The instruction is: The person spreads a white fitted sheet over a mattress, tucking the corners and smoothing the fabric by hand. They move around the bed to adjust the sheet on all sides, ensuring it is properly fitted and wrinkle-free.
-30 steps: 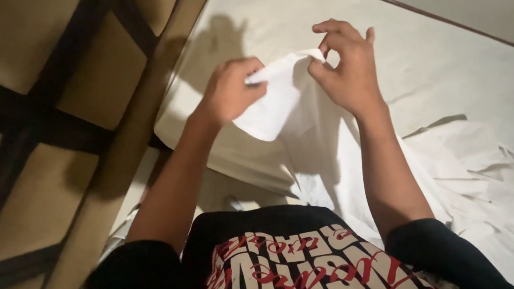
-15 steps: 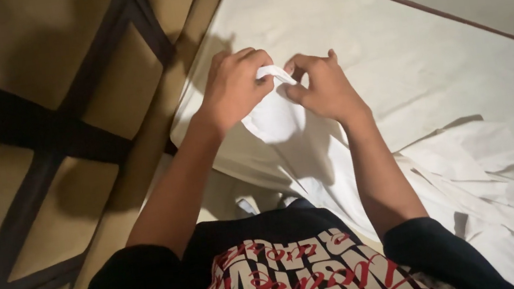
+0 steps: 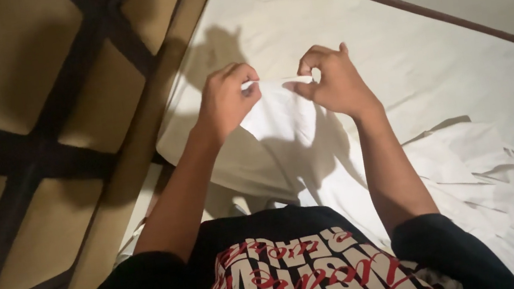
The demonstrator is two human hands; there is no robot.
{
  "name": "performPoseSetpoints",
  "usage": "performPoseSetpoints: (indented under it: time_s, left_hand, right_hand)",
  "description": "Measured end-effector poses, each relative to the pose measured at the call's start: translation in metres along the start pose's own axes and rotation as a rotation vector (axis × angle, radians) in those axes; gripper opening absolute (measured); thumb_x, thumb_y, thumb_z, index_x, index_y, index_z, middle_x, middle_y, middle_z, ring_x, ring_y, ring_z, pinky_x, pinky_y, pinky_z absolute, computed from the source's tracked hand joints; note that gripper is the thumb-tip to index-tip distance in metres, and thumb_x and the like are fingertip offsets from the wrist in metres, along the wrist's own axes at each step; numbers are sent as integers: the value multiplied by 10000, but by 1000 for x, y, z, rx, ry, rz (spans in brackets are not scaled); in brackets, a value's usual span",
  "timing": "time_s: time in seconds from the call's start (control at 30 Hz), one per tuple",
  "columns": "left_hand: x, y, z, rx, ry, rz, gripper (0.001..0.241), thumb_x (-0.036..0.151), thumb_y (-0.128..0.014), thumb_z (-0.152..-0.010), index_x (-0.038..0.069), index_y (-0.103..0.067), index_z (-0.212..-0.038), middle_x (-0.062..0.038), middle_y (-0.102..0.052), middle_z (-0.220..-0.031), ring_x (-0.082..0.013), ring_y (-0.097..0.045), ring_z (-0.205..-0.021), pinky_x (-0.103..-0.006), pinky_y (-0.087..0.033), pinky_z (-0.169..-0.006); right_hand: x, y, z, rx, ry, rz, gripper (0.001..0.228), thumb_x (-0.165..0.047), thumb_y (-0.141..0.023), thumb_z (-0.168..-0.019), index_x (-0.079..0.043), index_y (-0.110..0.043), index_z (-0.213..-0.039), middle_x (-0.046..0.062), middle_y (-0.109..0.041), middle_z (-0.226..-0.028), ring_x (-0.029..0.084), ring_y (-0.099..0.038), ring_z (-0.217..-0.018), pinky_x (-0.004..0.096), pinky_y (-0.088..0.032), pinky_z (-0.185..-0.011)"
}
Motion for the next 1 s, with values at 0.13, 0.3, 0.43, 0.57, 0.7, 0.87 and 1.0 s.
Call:
performPoseSetpoints:
  time_s: [0.13,0.3,0.43,0.57,0.7,0.87,1.0]
  left_hand:
    - [4,10,-10,162,-202,-67,118,-9,-743,-831,28,-653,-898,-120,-691,-885,-273,-704,-836,-377,-574,-750]
    - [0,17,-18,166,-168,-228,136,7,-759,-802,49,-651,-873,-102,-664,-852,-302,-653,-817,-413,-527,-706]
    - [-9,5,-19,150,-126,-249,145,-4,-747,-818,53,-638,-895,-107,-650,-862,-306,-656,-816,-417,-525,-696]
    - [-20,-8,-17,183,-177,-239,169,-12,-752,-820,57,-627,-909,-116,-667,-893,-331,-660,-835,-425,-529,-703]
    - [-15,-17,-21,253,-202,-263,190,-20,-757,-797,64,-620,-898,-114,-672,-882,-333,-657,-813,-438,-524,-695]
    - [-3,-20,-31,284,-202,-414,192,7,-785,-767,103,-638,-844,-83,-676,-818,-307,-638,-746,-447,-491,-668]
    - [-2,-19,-34,294,-199,-503,178,37,-804,-750,117,-661,-820,-66,-684,-800,-274,-639,-722,-447,-473,-669]
  right_hand:
    - [27,-2,8,-154,-15,16,328,-260,-842,-815,-13,-634,-752,50,-751,-932,255,-695,-955,685,-82,-1201]
    - [66,8,18,-134,7,-152,195,-258,-786,-845,-83,-796,-931,49,-802,-1078,251,-736,-1034,619,-133,-1283]
    - [66,28,15,-84,47,-266,185,-214,-769,-847,-59,-769,-947,65,-790,-1026,271,-721,-1042,618,-139,-1270]
    - [86,40,16,-10,103,-241,120,-147,-722,-863,-32,-723,-900,69,-781,-1047,278,-704,-997,601,-214,-1294]
    - [93,47,14,109,32,-108,193,-152,-693,-806,-16,-743,-933,108,-772,-1029,298,-693,-866,619,-205,-1285]
    - [110,47,15,196,71,170,204,-206,-740,-828,-13,-756,-891,129,-755,-977,293,-707,-845,695,-169,-1234]
    - [120,50,9,226,94,286,237,-256,-771,-871,-19,-770,-882,114,-749,-892,310,-694,-911,727,-179,-1192]
Point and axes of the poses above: each hand's wrist, its own z-axis away from the middle knuckle, its own y-axis out of the back of the hand, x = y × z, the point moved 3 cm from there along -z, towards the middle knuckle
